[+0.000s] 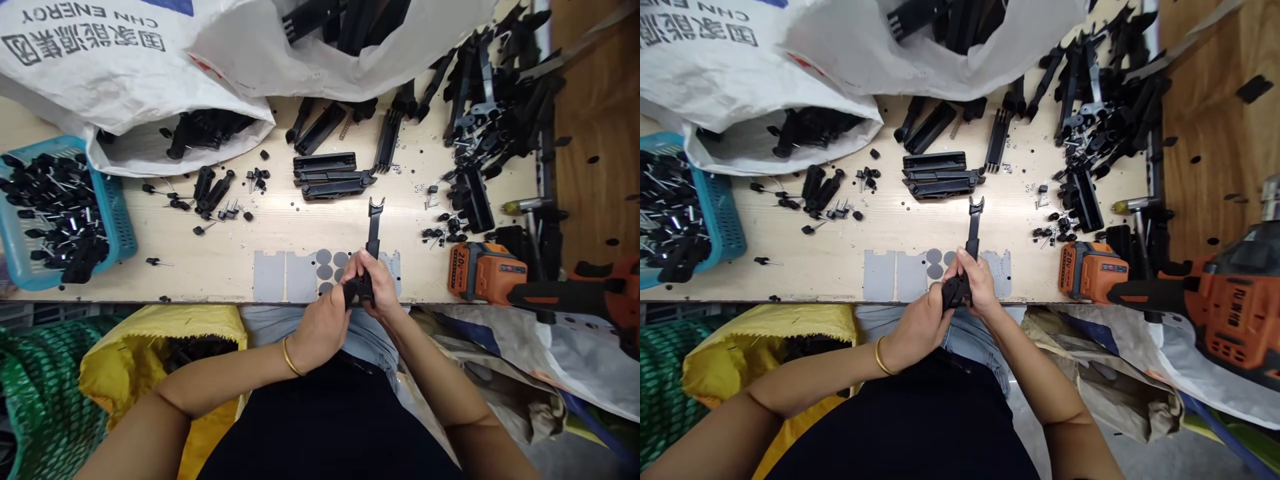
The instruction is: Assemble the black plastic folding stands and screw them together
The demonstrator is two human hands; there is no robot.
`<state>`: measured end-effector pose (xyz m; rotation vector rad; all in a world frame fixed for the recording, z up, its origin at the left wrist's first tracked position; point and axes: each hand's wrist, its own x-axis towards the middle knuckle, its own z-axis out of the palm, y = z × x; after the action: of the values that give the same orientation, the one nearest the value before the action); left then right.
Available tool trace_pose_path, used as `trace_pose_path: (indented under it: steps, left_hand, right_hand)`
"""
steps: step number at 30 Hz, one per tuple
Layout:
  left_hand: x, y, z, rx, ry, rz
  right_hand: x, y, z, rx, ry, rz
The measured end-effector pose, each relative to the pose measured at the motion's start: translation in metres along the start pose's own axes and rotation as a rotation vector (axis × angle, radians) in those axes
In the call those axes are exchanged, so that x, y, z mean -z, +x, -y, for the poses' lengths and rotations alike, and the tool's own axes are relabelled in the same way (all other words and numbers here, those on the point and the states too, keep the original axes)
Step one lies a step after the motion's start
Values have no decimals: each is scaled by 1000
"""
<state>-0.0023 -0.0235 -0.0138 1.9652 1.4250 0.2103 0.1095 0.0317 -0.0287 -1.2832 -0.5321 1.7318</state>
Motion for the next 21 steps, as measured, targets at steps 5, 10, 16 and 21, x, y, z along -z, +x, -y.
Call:
trace_pose_path:
  steps: [5, 10, 16, 21]
  left_hand:
    - [4, 4, 2, 50, 81, -69]
    - [8, 6, 6, 19, 108, 13]
    - [14, 16, 9, -1, 147, 154]
    - [38, 48, 20, -127, 229, 272]
  right_hand:
    - [-10, 2, -2, 201, 79, -139]
    - [-9, 4, -7, 152, 99, -93]
    - [-8, 11, -15, 179, 122, -189]
    - [13, 8, -20, 228, -3, -330]
